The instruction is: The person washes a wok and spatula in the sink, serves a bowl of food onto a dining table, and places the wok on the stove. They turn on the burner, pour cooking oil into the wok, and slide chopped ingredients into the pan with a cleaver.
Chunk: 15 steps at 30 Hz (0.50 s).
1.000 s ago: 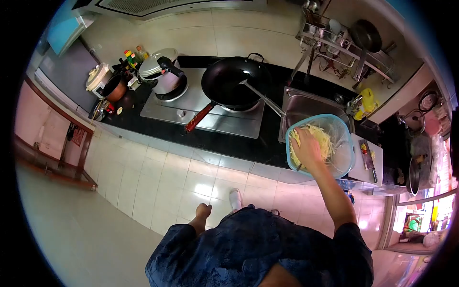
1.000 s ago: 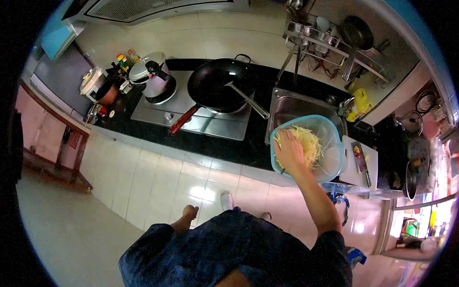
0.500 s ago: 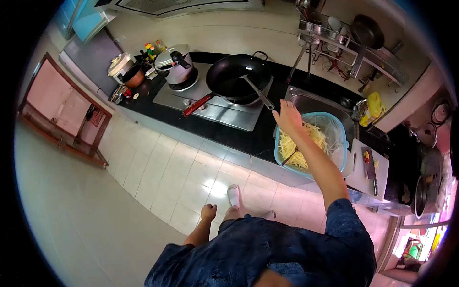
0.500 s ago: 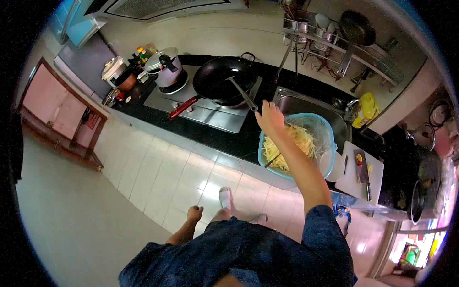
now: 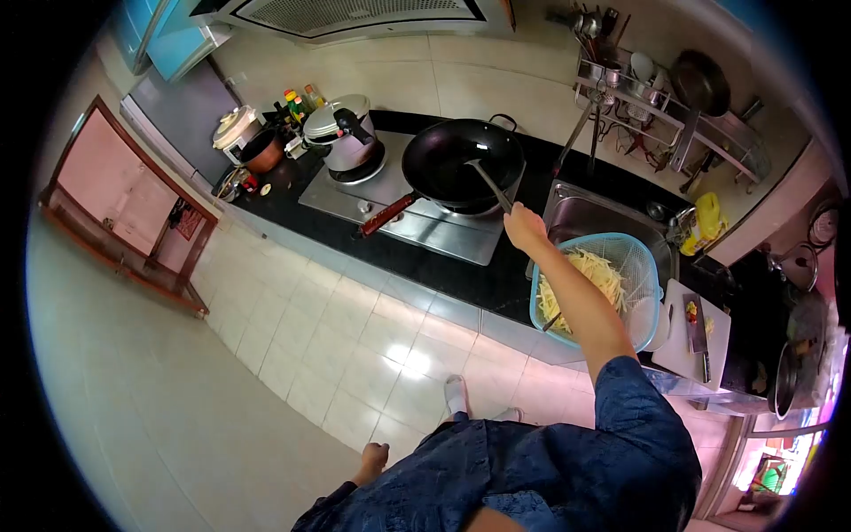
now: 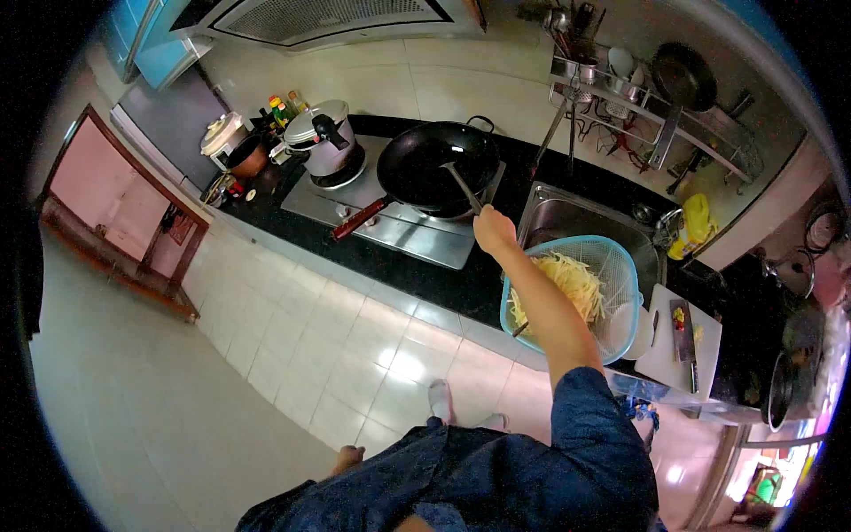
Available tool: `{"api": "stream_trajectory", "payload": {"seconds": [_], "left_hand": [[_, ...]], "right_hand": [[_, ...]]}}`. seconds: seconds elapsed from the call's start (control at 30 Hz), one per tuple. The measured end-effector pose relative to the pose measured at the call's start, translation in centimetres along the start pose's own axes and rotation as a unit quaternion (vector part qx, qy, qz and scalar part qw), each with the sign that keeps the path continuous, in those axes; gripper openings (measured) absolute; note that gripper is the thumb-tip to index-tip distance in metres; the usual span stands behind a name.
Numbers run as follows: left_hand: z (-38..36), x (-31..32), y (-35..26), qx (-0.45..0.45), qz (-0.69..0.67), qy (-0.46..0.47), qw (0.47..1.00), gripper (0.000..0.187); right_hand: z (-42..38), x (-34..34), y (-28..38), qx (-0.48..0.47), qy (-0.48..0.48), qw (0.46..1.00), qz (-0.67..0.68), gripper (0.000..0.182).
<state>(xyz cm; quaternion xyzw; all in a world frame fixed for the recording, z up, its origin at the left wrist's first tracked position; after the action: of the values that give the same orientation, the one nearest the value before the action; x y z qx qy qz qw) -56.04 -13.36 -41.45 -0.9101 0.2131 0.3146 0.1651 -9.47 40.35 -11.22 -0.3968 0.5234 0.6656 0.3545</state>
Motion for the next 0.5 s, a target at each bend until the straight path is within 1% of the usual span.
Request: {"api": "stream_trajectory", "payload": {"seconds": [0.07,0.17,0.2,0.27,0.33,0.37,0.43,0.5], "left_hand": [[1.3,-0.2,-1.9,0.048,0.036,0.032,0.998,0.039],[7.0,0.9,-2.2,-0.005,-0.002,0.034,0.999,0.04],[10.1,2.1,-2.4,0.016,0.043,0.05,0.998,0.042],[11.9,1.3,-4.8,0.03,0.046,0.008,0.998,0.044],[11.4,0.0,-8.3,0.043,0.073,0.017,0.996,0.045],[12.1,0.0,-9.5,0.067,0.065,0.015,0.996,0.044],[11.9,-0.7,-12.1,0.079,0.076,0.015,0.994,0.043],[12.0,-0.8,-13.2,0.096,0.083,0.017,0.992,0.043]], "right_hand": [[-2.1,-0.8,0.5,-0.001,-0.014,1.0,0.016,0.034],[-4.9,-2.1,0.6,-0.01,-0.04,0.999,0.031,0.034],[-5.7,-2.5,0.7,-0.007,-0.048,0.998,0.032,0.034],[-7.3,-3.6,1.1,-0.008,-0.065,0.997,0.04,0.036],[-8.7,-4.9,1.8,-0.014,-0.082,0.995,0.055,0.039],[-9.2,-5.1,2.0,-0.012,-0.083,0.995,0.053,0.04],[-9.9,-5.4,2.1,-0.007,-0.086,0.995,0.049,0.043],[-10.3,-5.3,1.9,-0.016,-0.093,0.995,0.031,0.044]]}}
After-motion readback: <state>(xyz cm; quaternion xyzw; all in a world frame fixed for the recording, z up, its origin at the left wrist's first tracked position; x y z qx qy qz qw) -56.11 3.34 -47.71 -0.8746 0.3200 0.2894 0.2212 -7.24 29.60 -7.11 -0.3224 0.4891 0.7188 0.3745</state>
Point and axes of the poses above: each hand's wrist, its own z-axis towards the middle knuckle, its own x-axis out of the palm, y = z × x, the point moved 10 cm from there along z, towards the middle knuckle, and after that the axes turned 13 degrees about -x, right-handed, at the moved point
